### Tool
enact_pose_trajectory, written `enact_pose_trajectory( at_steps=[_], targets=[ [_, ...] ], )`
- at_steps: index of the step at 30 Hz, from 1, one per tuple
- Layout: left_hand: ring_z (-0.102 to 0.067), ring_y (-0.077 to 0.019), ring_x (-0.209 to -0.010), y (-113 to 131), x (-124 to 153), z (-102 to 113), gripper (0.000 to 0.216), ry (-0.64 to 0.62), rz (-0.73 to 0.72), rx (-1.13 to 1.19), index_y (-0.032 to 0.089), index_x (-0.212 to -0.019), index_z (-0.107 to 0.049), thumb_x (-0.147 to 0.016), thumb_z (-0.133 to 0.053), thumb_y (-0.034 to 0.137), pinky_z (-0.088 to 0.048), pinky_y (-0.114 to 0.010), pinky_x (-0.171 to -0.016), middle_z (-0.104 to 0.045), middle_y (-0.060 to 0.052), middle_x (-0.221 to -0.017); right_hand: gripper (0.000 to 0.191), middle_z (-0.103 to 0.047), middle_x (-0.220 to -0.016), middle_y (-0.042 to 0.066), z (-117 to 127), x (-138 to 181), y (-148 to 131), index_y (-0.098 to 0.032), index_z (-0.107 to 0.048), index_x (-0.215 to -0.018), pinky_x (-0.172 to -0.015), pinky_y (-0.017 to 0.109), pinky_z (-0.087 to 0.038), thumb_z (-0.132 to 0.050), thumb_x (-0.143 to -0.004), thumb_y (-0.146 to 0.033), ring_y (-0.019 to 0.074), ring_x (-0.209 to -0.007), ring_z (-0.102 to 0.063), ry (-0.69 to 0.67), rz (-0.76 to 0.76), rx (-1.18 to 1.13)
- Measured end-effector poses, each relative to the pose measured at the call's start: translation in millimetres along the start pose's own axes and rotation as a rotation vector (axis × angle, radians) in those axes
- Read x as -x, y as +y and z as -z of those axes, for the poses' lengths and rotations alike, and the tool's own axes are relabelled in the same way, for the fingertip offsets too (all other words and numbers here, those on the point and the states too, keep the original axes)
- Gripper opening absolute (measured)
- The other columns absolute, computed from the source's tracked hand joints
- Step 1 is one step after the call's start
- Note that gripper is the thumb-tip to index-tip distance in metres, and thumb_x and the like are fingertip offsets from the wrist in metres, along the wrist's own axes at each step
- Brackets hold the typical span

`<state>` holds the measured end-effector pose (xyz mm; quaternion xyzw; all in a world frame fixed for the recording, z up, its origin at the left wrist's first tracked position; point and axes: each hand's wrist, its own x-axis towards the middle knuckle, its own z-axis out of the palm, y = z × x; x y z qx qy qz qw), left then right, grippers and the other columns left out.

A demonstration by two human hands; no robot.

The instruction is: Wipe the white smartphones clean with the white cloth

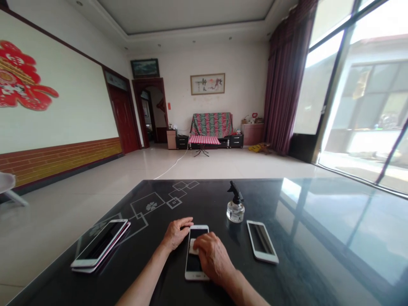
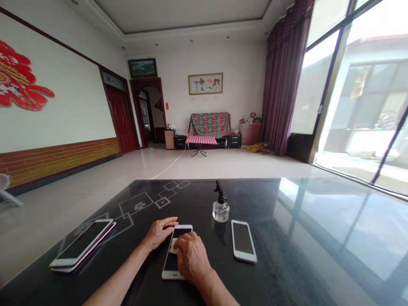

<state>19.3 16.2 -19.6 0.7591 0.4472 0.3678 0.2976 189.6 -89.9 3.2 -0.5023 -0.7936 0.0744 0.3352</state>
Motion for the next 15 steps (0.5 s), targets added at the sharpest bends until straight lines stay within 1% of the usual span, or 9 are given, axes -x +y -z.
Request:
enact_pose_trajectory(
  at_steps=[5,8,11,15],
  targets=[
    [-0.068,-0.0186,-0.098,-1.2,1.0,0.4,0.042,-0.006,-0.005,0.007,0.018,-0.113,-0.065,-0.073,-0.052,0.018,-0.050,-0.029,-0.092,-0.073,-0.001,-0.101,0.026,-0.067,-0.088,0.000,6.4,24.8,-9.8,-0.022,-0.066,-0.083,-0.081,0.025,-0.037,-0.045,-0.075,-0.008,0.0158,-0.087,-0.054,-0.065,0.038,-0.090],
    [-0.068,-0.0194,-0.098,0.1,1.8,1.3,0.041,-0.007,-0.005,0.002,0.018,-0.112,-0.065,-0.073,-0.052,0.018,-0.050,-0.030,-0.092,-0.073,-0.002,-0.101,0.027,-0.067,-0.090,0.000,5.7,29.6,-8.4,-0.022,-0.065,-0.083,-0.081,0.025,-0.037,-0.047,-0.070,-0.007,0.0163,-0.086,-0.054,-0.083,0.074,-0.143],
    [-0.068,-0.0202,-0.098,2.7,2.3,1.8,0.040,-0.006,0.000,-0.003,0.018,-0.112,-0.066,-0.073,-0.053,0.019,-0.050,-0.031,-0.093,-0.074,-0.002,-0.101,0.027,-0.067,-0.089,0.000,2.7,23.5,-4.4,-0.022,-0.066,-0.081,-0.081,0.025,-0.037,-0.047,-0.069,-0.008,0.0162,-0.086,-0.055,-0.075,0.076,-0.158],
    [-0.067,-0.0204,-0.100,2.2,2.2,1.0,0.040,-0.004,-0.003,0.006,0.019,-0.112,-0.066,-0.073,-0.053,0.019,-0.049,-0.031,-0.095,-0.073,-0.002,-0.101,0.025,-0.068,-0.084,0.001,-1.9,3.6,2.3,-0.021,-0.066,-0.077,-0.081,0.025,-0.037,-0.045,-0.072,-0.009,0.0158,-0.084,-0.056,-0.042,0.018,-0.080]
  ],
)
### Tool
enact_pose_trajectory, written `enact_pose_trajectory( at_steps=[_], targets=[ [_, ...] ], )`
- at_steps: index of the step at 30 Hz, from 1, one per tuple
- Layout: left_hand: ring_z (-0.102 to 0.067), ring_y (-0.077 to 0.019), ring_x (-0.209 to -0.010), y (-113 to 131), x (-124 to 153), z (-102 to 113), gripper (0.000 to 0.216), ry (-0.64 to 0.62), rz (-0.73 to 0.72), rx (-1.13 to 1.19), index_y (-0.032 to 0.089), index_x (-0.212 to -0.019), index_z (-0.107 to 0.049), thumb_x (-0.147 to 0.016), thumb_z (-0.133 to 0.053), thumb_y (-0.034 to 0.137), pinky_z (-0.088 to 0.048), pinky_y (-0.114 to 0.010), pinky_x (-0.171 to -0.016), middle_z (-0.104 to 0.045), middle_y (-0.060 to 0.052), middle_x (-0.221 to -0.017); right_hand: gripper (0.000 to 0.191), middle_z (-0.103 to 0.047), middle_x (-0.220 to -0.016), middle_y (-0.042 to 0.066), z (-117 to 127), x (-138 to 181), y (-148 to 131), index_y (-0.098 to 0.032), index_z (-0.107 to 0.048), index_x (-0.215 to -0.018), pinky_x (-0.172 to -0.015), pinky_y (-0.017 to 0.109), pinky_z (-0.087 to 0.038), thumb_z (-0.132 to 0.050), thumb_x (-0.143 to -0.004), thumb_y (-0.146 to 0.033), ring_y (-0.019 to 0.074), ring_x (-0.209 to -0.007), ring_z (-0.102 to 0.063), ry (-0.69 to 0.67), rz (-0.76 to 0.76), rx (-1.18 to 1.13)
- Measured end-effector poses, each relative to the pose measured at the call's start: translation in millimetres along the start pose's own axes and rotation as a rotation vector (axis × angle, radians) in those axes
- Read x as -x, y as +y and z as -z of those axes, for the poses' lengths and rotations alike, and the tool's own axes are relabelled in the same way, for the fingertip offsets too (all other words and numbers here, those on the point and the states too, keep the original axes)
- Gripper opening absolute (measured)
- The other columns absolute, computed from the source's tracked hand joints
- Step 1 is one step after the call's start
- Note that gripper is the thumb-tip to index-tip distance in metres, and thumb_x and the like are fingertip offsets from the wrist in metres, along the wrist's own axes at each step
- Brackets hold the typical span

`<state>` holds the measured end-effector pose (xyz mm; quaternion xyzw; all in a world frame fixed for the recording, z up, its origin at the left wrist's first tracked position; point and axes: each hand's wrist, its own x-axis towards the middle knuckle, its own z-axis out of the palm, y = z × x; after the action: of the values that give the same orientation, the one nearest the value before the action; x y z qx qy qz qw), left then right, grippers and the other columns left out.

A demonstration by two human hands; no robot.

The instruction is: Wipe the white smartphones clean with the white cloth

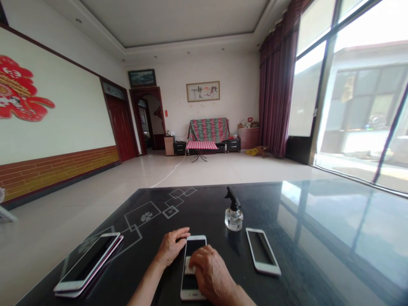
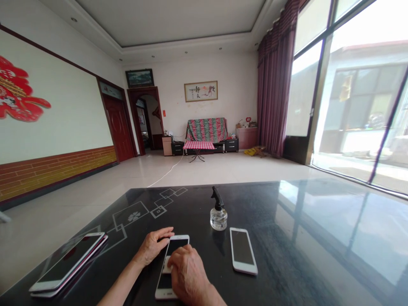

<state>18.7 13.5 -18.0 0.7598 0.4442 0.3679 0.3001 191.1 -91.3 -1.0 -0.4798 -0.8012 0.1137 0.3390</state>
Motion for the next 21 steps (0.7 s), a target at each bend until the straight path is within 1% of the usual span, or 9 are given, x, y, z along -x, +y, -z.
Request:
enact_pose_trajectory(
  at_steps=[7,11,14,18,21],
  targets=[
    [-0.066,-0.0210,-0.102,-13.1,-3.1,-2.7,0.040,-0.013,0.005,0.038,0.020,-0.113,-0.065,-0.074,-0.055,0.021,-0.049,-0.030,-0.094,-0.073,-0.002,-0.103,0.026,-0.068,-0.082,0.002,-6.9,-31.9,19.6,-0.021,-0.068,-0.078,-0.078,0.024,-0.039,-0.047,-0.074,-0.008,0.0161,-0.082,-0.057,0.061,-0.072,0.095],
    [-0.066,-0.0212,-0.102,-12.5,-3.1,-2.4,0.040,-0.016,0.014,0.052,0.021,-0.113,-0.066,-0.074,-0.056,0.022,-0.049,-0.029,-0.094,-0.073,-0.002,-0.104,0.026,-0.068,-0.084,0.003,-8.9,-40.9,25.6,-0.020,-0.069,-0.079,-0.080,0.024,-0.039,-0.046,-0.076,-0.008,0.0162,-0.083,-0.057,0.062,-0.091,0.110],
    [-0.067,-0.0216,-0.101,-10.0,-2.9,-1.9,0.040,-0.007,0.025,0.051,0.021,-0.112,-0.067,-0.073,-0.057,0.022,-0.050,-0.030,-0.093,-0.073,-0.002,-0.103,0.027,-0.068,-0.085,0.003,-9.2,-41.2,26.1,-0.020,-0.069,-0.079,-0.080,0.024,-0.039,-0.045,-0.077,-0.007,0.0163,-0.084,-0.057,0.065,-0.090,0.097],
    [-0.067,-0.0225,-0.100,-8.8,-3.0,-1.9,0.041,-0.007,0.015,0.048,0.021,-0.111,-0.067,-0.072,-0.056,0.021,-0.049,-0.032,-0.095,-0.073,-0.003,-0.102,0.026,-0.068,-0.085,0.001,-8.3,-31.4,23.9,-0.022,-0.068,-0.080,-0.080,0.025,-0.039,-0.047,-0.075,-0.006,0.0164,-0.085,-0.056,0.077,-0.052,0.078],
    [-0.067,-0.0224,-0.100,-8.6,-2.8,-2.2,0.042,-0.004,0.015,0.037,0.022,-0.111,-0.067,-0.071,-0.054,0.019,-0.048,-0.032,-0.095,-0.073,-0.002,-0.102,0.026,-0.069,-0.086,-0.001,-11.1,-19.3,26.1,-0.023,-0.068,-0.081,-0.080,0.024,-0.039,-0.050,-0.072,-0.006,0.0158,-0.086,-0.056,0.008,0.011,0.060]
  ],
)
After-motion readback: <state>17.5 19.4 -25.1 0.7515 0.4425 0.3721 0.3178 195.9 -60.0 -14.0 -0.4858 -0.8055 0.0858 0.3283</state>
